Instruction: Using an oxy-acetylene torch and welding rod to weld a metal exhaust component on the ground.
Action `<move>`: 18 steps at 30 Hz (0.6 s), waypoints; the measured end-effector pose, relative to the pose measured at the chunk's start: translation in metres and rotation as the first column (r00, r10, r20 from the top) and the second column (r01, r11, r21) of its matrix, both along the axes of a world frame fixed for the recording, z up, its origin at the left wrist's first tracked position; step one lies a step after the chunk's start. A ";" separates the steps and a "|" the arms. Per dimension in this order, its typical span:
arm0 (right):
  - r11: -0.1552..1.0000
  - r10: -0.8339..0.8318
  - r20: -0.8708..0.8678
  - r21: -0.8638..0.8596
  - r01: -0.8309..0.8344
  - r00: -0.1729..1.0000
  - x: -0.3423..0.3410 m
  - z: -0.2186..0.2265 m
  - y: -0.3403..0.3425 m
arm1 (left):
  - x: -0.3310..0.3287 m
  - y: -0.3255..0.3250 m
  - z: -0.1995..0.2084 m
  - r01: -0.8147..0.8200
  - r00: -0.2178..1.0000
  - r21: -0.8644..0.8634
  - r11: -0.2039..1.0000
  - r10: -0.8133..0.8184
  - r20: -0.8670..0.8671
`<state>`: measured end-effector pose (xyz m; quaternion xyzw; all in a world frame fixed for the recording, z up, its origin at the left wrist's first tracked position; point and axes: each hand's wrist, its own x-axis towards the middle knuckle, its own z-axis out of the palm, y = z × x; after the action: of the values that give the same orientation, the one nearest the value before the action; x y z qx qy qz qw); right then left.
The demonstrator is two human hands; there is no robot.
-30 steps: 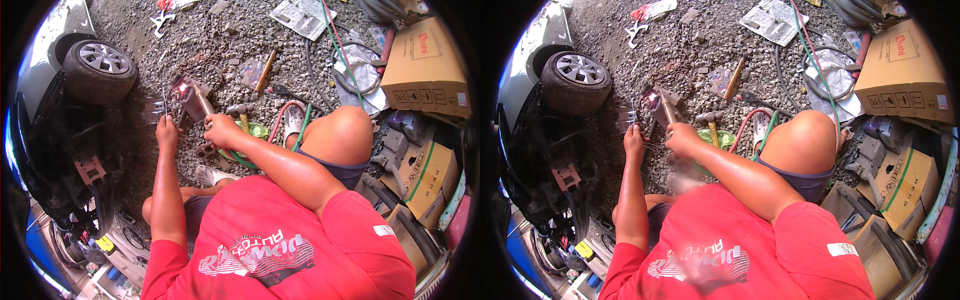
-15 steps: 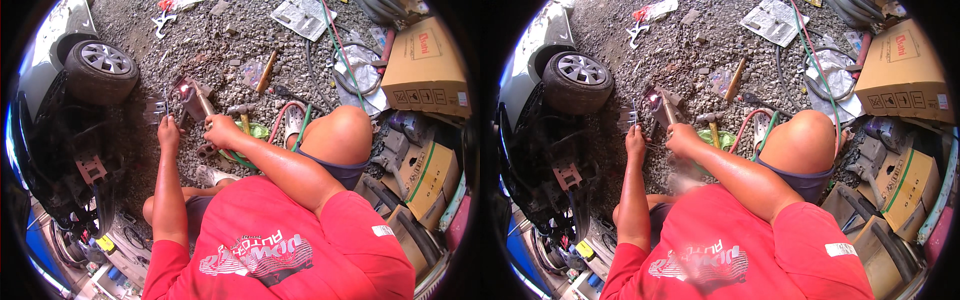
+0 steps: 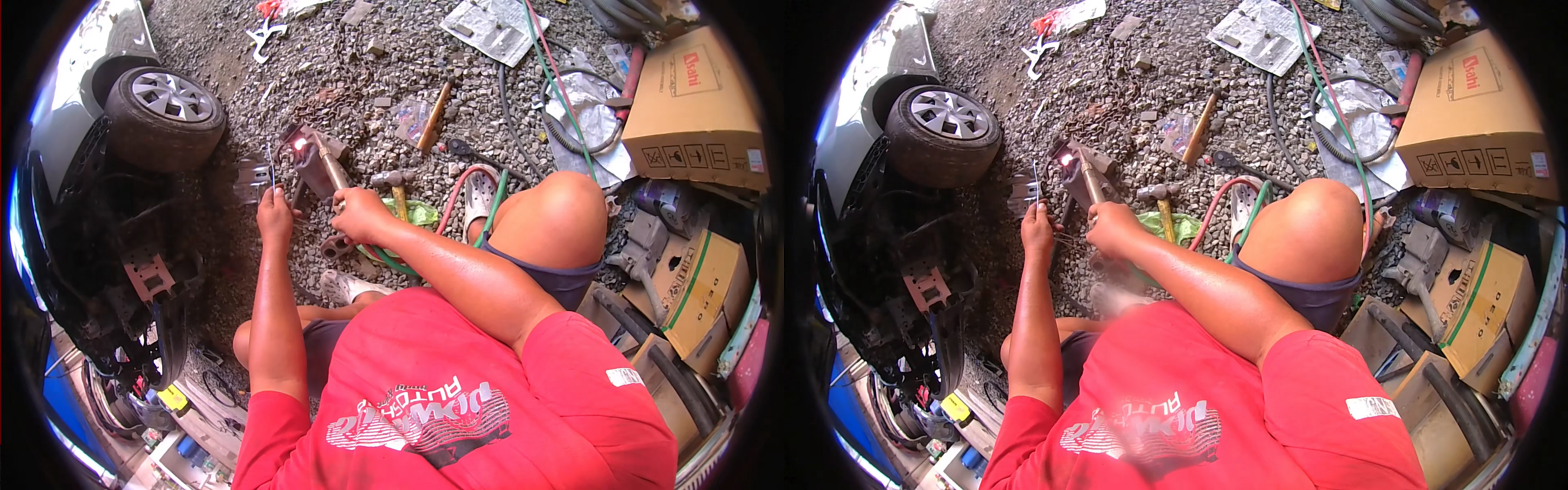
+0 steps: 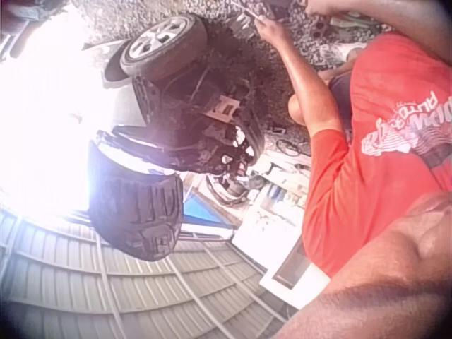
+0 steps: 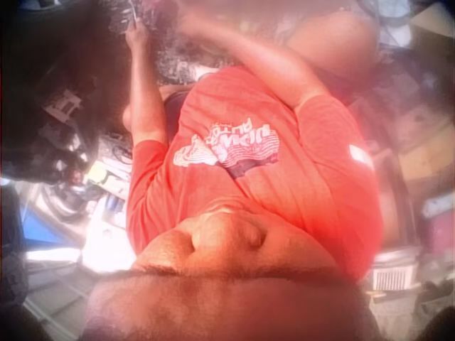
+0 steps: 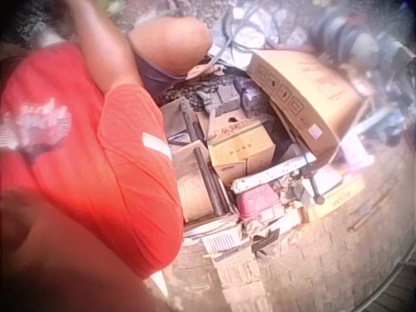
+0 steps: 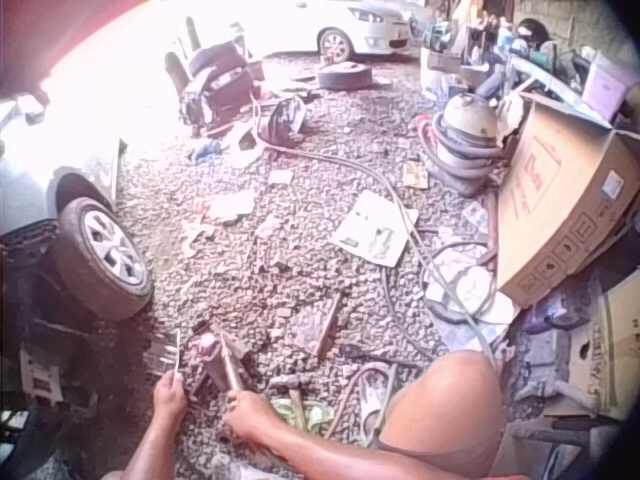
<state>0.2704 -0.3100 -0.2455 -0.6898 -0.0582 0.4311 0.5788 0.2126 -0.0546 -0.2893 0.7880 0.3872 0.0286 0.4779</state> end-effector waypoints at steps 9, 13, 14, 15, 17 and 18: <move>1.000 0.013 -0.002 -0.020 -0.013 1.000 0.000 0.003 0.000 | -0.002 -0.002 0.004 -0.002 1.000 0.001 1.000 0.002 -0.015; 0.998 0.012 -0.004 -0.062 -0.012 1.000 0.001 0.004 -0.002 | 0.001 -0.011 0.008 -0.020 0.999 -0.015 1.000 0.019 -0.031; 0.997 0.006 -0.004 -0.083 -0.006 1.000 0.001 0.007 -0.002 | 0.000 -0.010 0.008 -0.021 0.999 -0.011 1.000 0.021 -0.029; 0.997 0.008 -0.004 -0.082 -0.008 1.000 0.001 0.009 -0.001 | -0.001 -0.009 0.009 -0.022 0.999 -0.008 1.000 0.022 -0.028; 0.997 0.014 -0.033 -0.082 -0.017 0.999 0.001 0.010 -0.002 | -0.001 -0.009 0.010 -0.025 0.999 -0.009 1.000 0.025 -0.029; 0.996 0.013 -0.033 -0.083 -0.016 0.999 0.001 0.010 -0.002 | -0.001 -0.010 0.010 -0.026 0.999 -0.011 1.000 0.025 -0.030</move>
<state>0.2714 -0.3124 -0.2352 -0.7056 -0.0359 0.4486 0.5473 0.2118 -0.0649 -0.2790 0.7805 0.4045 0.0206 0.4762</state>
